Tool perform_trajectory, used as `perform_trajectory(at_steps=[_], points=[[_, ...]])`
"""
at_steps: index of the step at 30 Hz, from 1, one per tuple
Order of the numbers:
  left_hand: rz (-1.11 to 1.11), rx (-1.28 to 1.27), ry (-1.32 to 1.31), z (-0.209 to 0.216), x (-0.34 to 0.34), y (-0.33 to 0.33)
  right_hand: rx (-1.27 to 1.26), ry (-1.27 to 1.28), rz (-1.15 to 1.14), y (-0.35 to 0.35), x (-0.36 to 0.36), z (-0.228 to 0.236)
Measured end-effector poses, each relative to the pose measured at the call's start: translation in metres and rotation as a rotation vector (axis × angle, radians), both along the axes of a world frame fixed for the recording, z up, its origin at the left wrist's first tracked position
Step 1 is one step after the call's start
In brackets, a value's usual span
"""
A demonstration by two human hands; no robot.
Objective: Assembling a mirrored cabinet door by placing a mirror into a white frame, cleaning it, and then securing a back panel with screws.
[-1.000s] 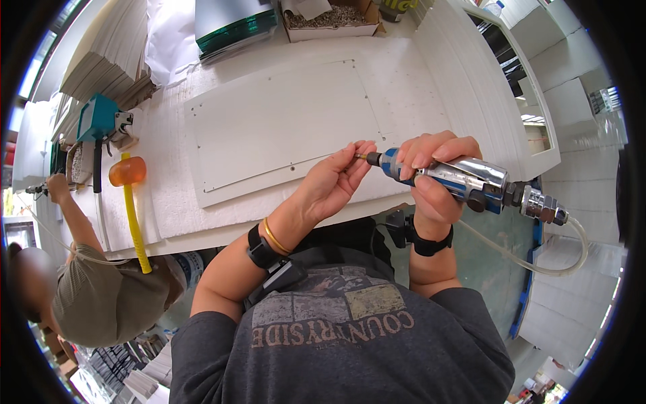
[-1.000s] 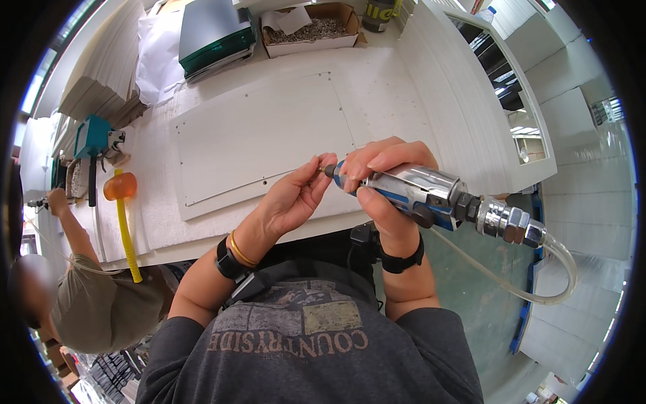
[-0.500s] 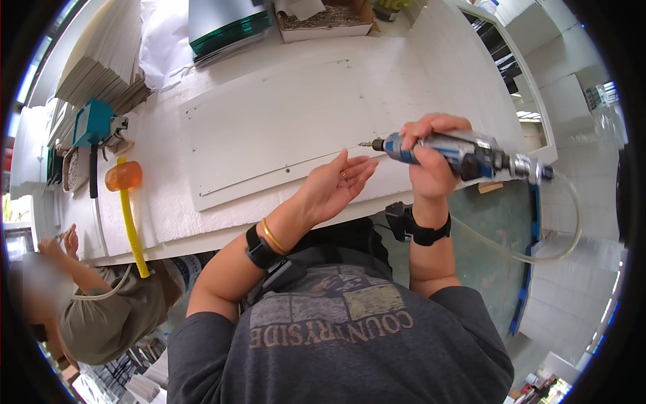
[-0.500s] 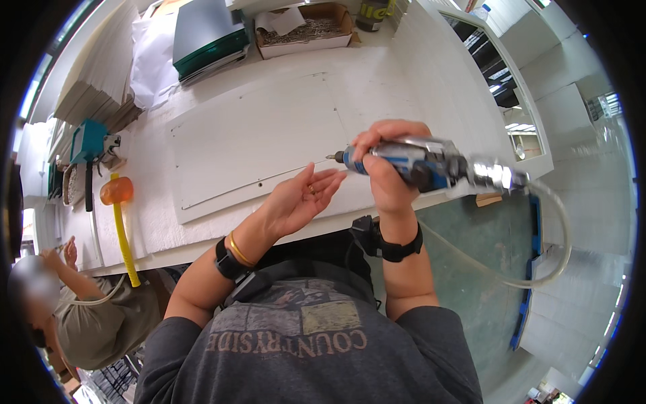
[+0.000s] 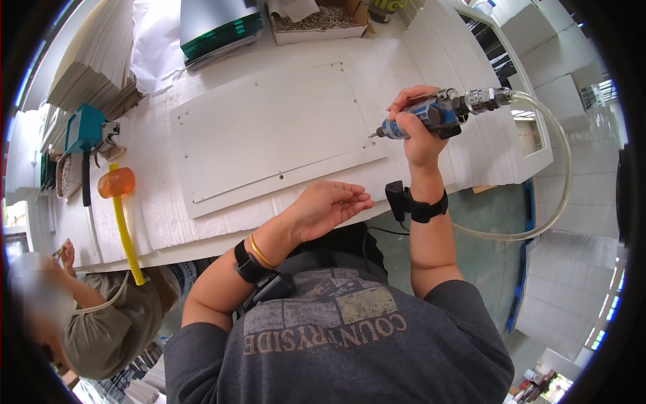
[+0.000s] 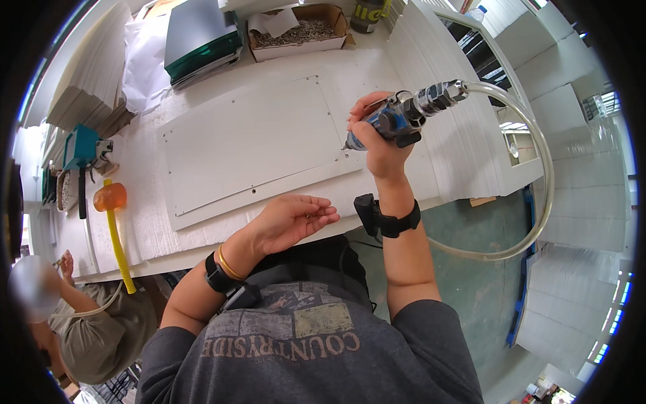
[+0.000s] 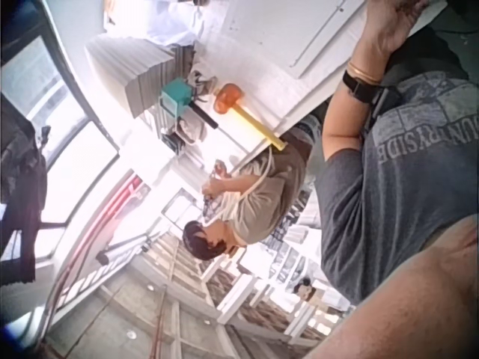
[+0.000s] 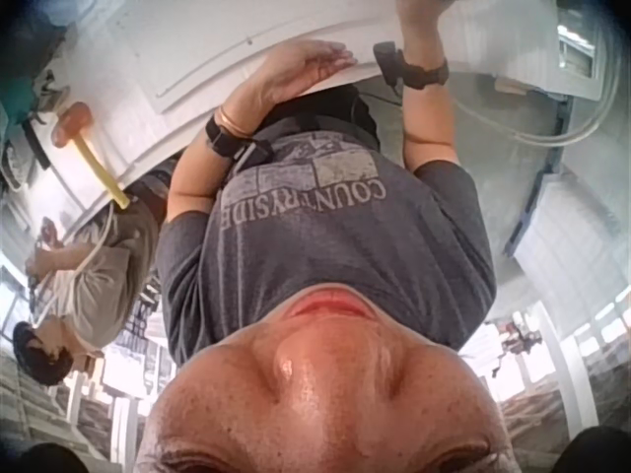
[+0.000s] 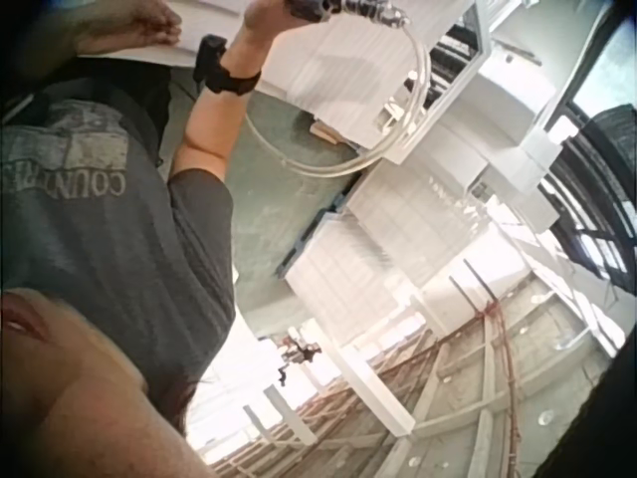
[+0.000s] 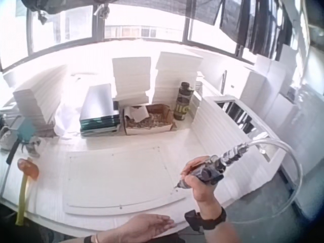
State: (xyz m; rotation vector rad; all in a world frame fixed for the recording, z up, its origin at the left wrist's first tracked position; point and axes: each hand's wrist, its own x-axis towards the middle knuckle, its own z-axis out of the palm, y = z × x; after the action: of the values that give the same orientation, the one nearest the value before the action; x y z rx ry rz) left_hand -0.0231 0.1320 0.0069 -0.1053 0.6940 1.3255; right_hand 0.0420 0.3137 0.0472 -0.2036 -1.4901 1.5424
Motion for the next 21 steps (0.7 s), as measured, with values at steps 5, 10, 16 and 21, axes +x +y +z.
perform_trajectory(at_steps=[5, 10, 16, 21], points=[[-0.025, 0.034, 0.030, -0.004, -0.003, -0.003, 0.021, -0.029, -0.002, 0.001, -0.001, 0.001], [-0.028, 0.062, 0.022, -0.004, -0.005, -0.004, 0.021, -0.070, -0.016, -0.003, -0.007, 0.002], [-0.080, 0.071, 0.181, 0.011, -0.017, -0.007, 0.043, -0.105, -0.015, 0.000, -0.013, -0.001], [-0.090, 0.048, 0.286, 0.004, -0.037, -0.029, 0.024, -0.094, 0.024, -0.001, -0.016, 0.000]])
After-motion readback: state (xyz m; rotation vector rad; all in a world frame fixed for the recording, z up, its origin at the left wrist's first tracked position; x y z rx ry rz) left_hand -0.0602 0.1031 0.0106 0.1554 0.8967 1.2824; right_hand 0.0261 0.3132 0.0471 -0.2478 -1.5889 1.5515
